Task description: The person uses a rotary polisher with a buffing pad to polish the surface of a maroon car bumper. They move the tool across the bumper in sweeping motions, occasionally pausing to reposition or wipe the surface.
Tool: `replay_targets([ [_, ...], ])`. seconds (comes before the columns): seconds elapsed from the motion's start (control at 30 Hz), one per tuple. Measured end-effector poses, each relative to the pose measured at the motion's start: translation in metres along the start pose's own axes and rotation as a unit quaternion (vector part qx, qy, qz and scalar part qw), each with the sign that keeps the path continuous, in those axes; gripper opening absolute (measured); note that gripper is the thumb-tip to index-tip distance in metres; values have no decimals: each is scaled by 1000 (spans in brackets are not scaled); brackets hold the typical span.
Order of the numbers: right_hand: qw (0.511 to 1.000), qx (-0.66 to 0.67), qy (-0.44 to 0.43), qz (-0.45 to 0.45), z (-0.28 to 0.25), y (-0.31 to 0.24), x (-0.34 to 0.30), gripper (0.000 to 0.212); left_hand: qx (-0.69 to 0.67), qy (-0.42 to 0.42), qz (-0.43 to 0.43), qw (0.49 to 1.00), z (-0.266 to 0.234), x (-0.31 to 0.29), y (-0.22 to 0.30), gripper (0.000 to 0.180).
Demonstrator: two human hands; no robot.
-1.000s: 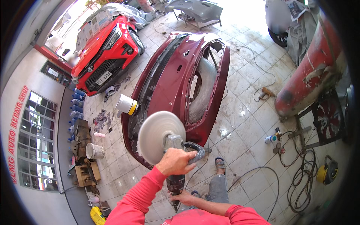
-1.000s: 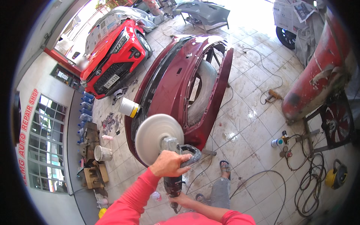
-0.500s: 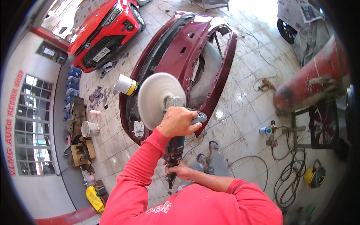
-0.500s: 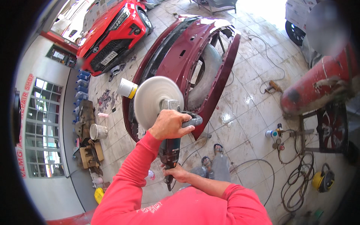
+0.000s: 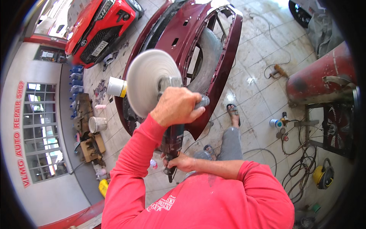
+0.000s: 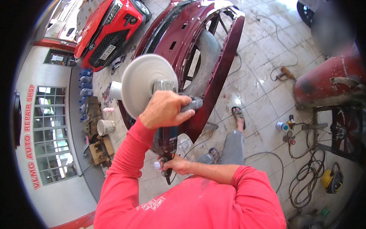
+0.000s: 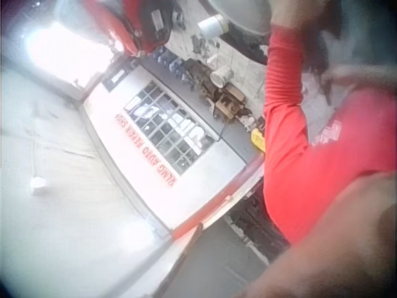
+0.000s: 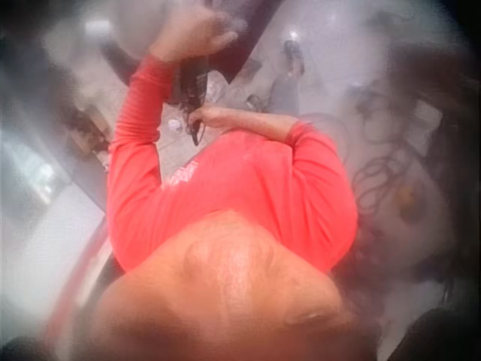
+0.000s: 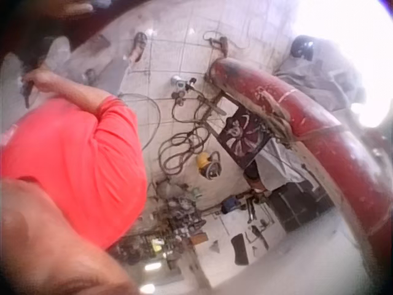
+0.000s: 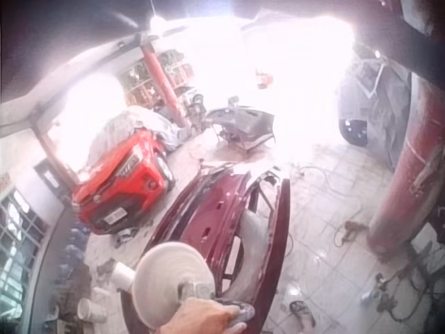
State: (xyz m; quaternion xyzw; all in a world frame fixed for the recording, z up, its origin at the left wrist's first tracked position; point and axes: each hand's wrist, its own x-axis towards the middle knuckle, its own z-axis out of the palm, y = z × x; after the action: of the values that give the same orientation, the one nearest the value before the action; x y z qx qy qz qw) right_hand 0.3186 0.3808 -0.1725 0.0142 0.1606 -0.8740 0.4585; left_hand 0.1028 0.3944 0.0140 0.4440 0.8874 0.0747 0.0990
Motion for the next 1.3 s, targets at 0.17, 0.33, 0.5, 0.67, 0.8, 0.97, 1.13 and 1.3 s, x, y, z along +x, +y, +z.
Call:
replay_targets([
  [0.17,999,46,3,-18,5,-78,4,53,17,-49,-7,999,-32,91,-18,36],
  [0.33,998,61,5,-33,4,-166,4,50,16,-73,-14,997,-52,173,-42,37],
  [0.5,994,84,20,-63,-9,-230,10,50,8,-92,2,996,-62,248,-62,41],
  [0.67,993,98,19,-62,-20,-280,11,53,10,-76,-15,997,-63,292,-79,47],
  [0.8,995,79,22,-52,-21,-260,16,50,-8,-60,-11,998,-61,268,-81,44],
  [0.97,999,29,17,-18,-16,-191,3,53,-18,-57,-21,998,-58,194,-52,37],
  [1.13,998,-7,7,63,-15,-140,-19,54,-8,-28,-63,998,-39,120,-27,34],
  [1.3,997,-5,8,74,-24,-136,-22,54,-6,-9,-57,998,-34,114,-24,34],
])
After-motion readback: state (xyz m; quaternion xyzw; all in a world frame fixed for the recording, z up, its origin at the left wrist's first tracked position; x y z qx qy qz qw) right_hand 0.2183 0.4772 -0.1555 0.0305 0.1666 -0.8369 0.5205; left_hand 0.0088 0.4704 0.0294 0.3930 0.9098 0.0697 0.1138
